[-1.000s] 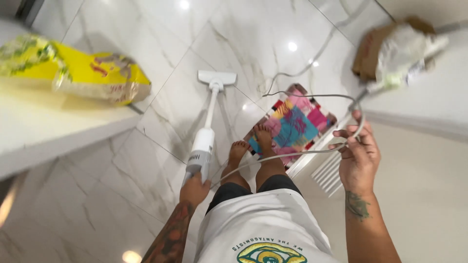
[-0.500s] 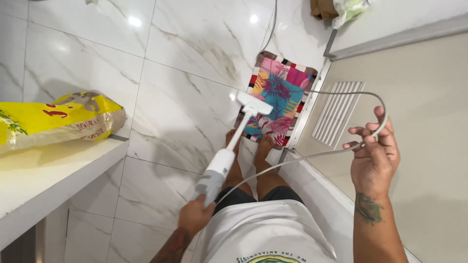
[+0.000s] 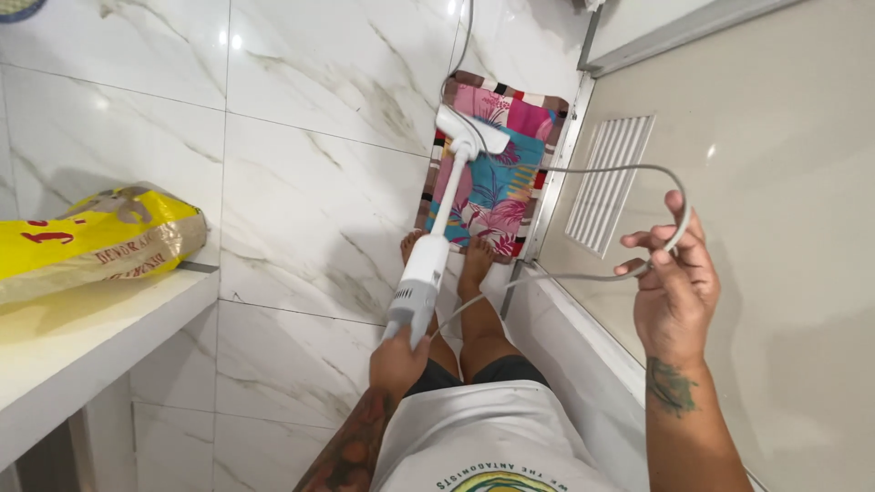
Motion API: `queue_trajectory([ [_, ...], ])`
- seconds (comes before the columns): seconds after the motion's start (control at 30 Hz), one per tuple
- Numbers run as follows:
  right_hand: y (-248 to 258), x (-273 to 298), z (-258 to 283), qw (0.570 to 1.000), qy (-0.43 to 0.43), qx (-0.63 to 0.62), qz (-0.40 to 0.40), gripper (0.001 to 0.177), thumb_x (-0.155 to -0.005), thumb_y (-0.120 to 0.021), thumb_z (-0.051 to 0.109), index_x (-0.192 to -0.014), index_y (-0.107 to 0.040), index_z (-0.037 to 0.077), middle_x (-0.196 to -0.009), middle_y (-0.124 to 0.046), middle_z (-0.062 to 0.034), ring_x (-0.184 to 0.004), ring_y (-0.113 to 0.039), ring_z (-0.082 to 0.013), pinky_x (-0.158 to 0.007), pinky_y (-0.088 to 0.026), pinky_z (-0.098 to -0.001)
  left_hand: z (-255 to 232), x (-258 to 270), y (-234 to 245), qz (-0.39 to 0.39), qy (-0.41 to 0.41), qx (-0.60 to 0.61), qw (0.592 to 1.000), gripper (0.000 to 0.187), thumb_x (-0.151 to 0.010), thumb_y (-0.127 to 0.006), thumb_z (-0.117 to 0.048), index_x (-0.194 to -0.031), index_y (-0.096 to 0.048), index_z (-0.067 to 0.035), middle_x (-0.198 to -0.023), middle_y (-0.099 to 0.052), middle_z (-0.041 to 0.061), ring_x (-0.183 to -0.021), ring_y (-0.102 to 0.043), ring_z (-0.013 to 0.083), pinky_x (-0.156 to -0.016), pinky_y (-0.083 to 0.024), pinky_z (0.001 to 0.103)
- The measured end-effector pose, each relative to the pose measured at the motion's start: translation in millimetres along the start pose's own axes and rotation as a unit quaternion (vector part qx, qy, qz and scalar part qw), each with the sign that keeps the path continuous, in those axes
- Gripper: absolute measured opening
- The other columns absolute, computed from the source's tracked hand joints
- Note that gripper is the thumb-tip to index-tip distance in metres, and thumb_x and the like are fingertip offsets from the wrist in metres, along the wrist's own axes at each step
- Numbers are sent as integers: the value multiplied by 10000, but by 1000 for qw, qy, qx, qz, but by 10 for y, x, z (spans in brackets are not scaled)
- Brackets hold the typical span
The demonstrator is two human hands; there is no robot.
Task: Vacuuming the floor and stairs in a home.
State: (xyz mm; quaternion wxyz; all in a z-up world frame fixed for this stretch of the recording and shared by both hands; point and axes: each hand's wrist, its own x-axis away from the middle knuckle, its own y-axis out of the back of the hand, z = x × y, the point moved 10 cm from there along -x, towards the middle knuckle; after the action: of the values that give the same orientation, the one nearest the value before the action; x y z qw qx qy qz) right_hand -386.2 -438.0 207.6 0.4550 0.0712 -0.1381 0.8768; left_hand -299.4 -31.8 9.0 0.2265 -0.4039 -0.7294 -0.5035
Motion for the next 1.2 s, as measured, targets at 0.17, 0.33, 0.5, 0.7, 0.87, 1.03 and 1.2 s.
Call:
queue_trajectory([
  [0.17, 23, -43, 140, 999, 31, -6, 8, 236, -1044, -585, 68, -1269, -649, 42, -1643, -402, -138, -1110, -675, -215, -788, -634, -347, -234, -90, 135, -33, 2, -3, 999, 433, -886, -674, -428, -1067, -680, -35, -833, -714, 278, -809, -691, 493, -756, -554, 577],
  [0.33, -114, -1, 572, 993, 112, 2, 23, 117, -1107, -615, 78, -1201, -653, 20, -1624, -386, -105, -1126, -700, -213, -715, -641, -295, -311, -91, 226, -13, 32, 73, 997, 426, -883, -665, -428, -1051, -695, -37, -753, -739, 242, -758, -731, 435, -735, -586, 520],
  [0.5, -190, -8, 612, 992, 125, 10, 23, 101, -1116, -620, 77, -1193, -647, 19, -1621, -385, -106, -1113, -704, -216, -715, -642, -297, -227, -418, -52, -76, -57, 67, 993, 400, -876, -709, -380, -1030, -699, -12, -807, -712, 270, -790, -701, 475, -706, -564, 552],
  [0.7, -235, -35, 513, 993, 115, 18, 18, 156, -1091, -611, 77, -1226, -646, 10, -1636, -375, -129, -1114, -682, -217, -722, -638, -295, -433, -582, -93, -132, -134, 122, 975, 355, -879, -732, -331, -1025, -707, -9, -842, -718, 259, -762, -692, 478, -659, -559, 537],
  [0.87, -294, -15, 671, 993, 114, 12, 5, 154, -1055, -618, 88, -1191, -659, 28, -1638, -365, -132, -1121, -702, -211, -667, -624, -273, -509, -696, -210, 67, 97, 387, 914, 354, -924, -717, -308, -1013, -716, 35, -580, -575, 166, -447, -544, 280, -428, -411, 447],
  [1.03, -300, 74, 872, 988, 149, 47, 1, 147, -1061, -628, 103, -1180, -655, 22, -1637, -389, -132, -1132, -713, -208, -686, -643, -273, -617, -914, -84, 22, -27, 310, 950, 286, -922, -725, -257, -991, -751, 20, -571, -641, 88, -462, -608, 157, -444, -482, 299],
  [1.2, -187, 76, 843, 987, 158, 30, 7, 147, -1093, -647, 97, -1206, -658, 5, -1615, -395, -138, -1136, -700, -208, -703, -644, -281, -517, -376, 394, 48, -73, 269, 959, 314, -934, -682, -281, -1082, -729, -9, -643, -672, 69, -488, -623, 119, -443, -494, 306],
])
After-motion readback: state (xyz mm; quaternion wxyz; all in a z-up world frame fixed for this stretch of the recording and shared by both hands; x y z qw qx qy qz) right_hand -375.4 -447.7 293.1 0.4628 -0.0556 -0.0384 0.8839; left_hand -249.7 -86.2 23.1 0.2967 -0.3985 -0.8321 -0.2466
